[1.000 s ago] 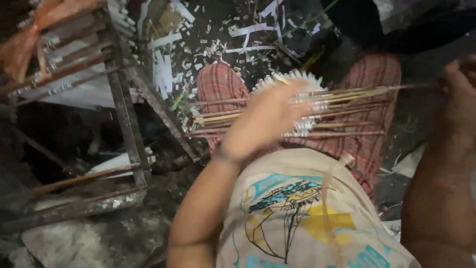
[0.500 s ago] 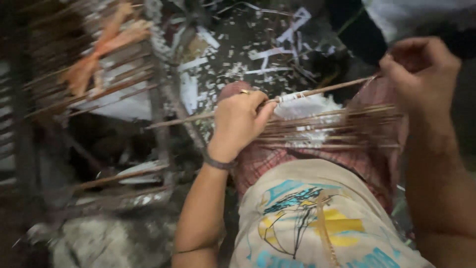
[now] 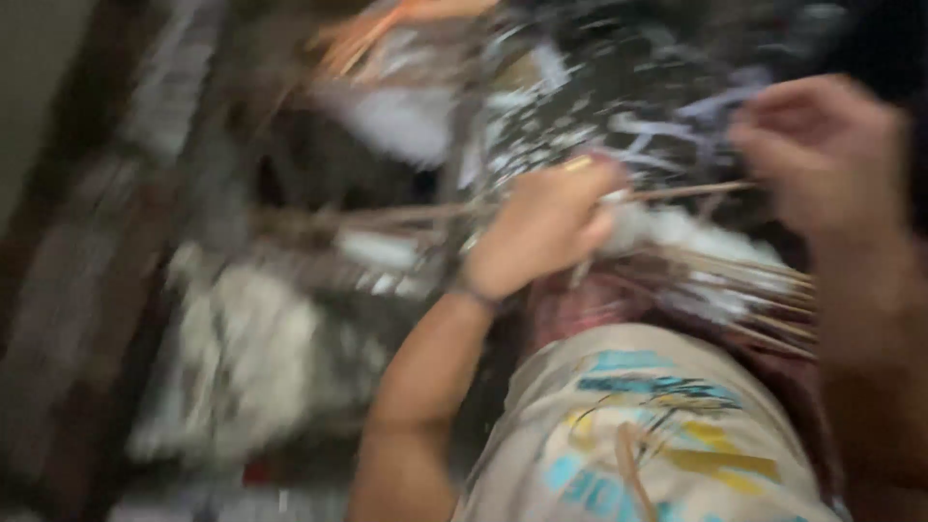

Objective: Manually attaching white candle wicks to thin wooden sticks in a production setting.

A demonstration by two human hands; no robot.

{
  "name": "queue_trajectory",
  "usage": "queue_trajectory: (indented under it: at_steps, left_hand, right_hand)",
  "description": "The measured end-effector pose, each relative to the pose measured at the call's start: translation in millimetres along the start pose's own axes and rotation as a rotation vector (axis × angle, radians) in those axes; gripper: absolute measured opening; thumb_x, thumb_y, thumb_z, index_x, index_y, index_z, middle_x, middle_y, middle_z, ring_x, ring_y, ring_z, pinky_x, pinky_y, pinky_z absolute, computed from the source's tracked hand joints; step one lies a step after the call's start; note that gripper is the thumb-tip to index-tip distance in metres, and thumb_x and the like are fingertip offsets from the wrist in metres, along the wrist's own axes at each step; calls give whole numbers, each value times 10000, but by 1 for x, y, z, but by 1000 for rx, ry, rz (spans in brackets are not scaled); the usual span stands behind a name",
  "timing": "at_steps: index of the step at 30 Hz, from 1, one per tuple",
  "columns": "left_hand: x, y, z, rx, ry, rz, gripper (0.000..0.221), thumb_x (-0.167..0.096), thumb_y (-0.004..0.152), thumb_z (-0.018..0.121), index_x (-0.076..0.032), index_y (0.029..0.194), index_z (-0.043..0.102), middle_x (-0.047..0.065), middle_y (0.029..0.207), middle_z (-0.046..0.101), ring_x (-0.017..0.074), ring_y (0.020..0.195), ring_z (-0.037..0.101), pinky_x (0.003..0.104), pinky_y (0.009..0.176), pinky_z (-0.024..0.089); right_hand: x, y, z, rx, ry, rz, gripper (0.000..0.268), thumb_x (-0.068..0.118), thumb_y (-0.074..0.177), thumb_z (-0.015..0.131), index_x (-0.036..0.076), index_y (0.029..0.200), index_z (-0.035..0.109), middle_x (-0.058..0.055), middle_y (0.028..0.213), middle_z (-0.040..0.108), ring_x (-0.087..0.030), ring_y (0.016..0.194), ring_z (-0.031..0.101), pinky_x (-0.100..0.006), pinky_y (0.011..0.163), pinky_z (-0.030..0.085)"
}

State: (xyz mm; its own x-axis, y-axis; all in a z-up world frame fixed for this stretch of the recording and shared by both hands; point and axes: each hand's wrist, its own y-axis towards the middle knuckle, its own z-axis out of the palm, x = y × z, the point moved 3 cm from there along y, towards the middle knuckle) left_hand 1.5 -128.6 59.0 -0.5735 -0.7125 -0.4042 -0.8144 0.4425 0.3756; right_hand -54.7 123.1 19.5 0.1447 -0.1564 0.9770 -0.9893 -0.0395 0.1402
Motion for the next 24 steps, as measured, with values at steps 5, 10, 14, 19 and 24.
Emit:
queue_trajectory:
  at_steps: [5, 10, 14, 19, 24]
  left_hand:
    - [-12, 8, 18, -69, -101, 79, 249, -239, 944, 572, -134, 761, 439, 32, 588, 507, 222, 489, 507, 392, 450, 423]
    - [-15, 10, 31, -35, -224, 60, 173, -223, 902, 548, -84, 833, 471, 215, 715, 642, 484, 690, 620, 586, 592, 407]
    - [-1, 5, 29, -91, -267, 99, 153, -218, 914, 653, -107, 1017, 669, 116, 898, 749, 357, 863, 713, 455, 762, 491]
    - [-8, 12, 20, 86, -454, -126, 361, -203, 922, 713, -33, 1237, 676, 100, 938, 784, 234, 872, 738, 363, 804, 525]
    - [-5, 14, 30, 80, -587, -85, 374, -191, 928, 722, -107, 1290, 678, 124, 923, 792, 352, 1003, 749, 447, 924, 578]
  right_hand:
    - [2, -7, 40, 13, 42, -126, 272, -10, 1137, 787, 109, 1279, 588, -48, 1147, 679, -77, 1007, 660, -179, 896, 538]
    - [31, -28, 53, 17, 46, -155, 230, -69, 1075, 744, 12, 1244, 611, -129, 1116, 702, -106, 975, 673, -189, 827, 527]
    - [2, -23, 15, -209, -46, -165, 342, -78, 1022, 795, 53, 1277, 608, -128, 1080, 730, -113, 750, 623, -219, 643, 497]
    - [-4, -46, 32, 43, 51, -88, 487, -114, 890, 734, -12, 1309, 508, -170, 1031, 716, -176, 937, 695, -284, 846, 583]
    - [-7, -47, 31, 87, 128, -211, 590, -162, 905, 702, -44, 1431, 461, -179, 900, 697, -159, 820, 667, -289, 718, 572]
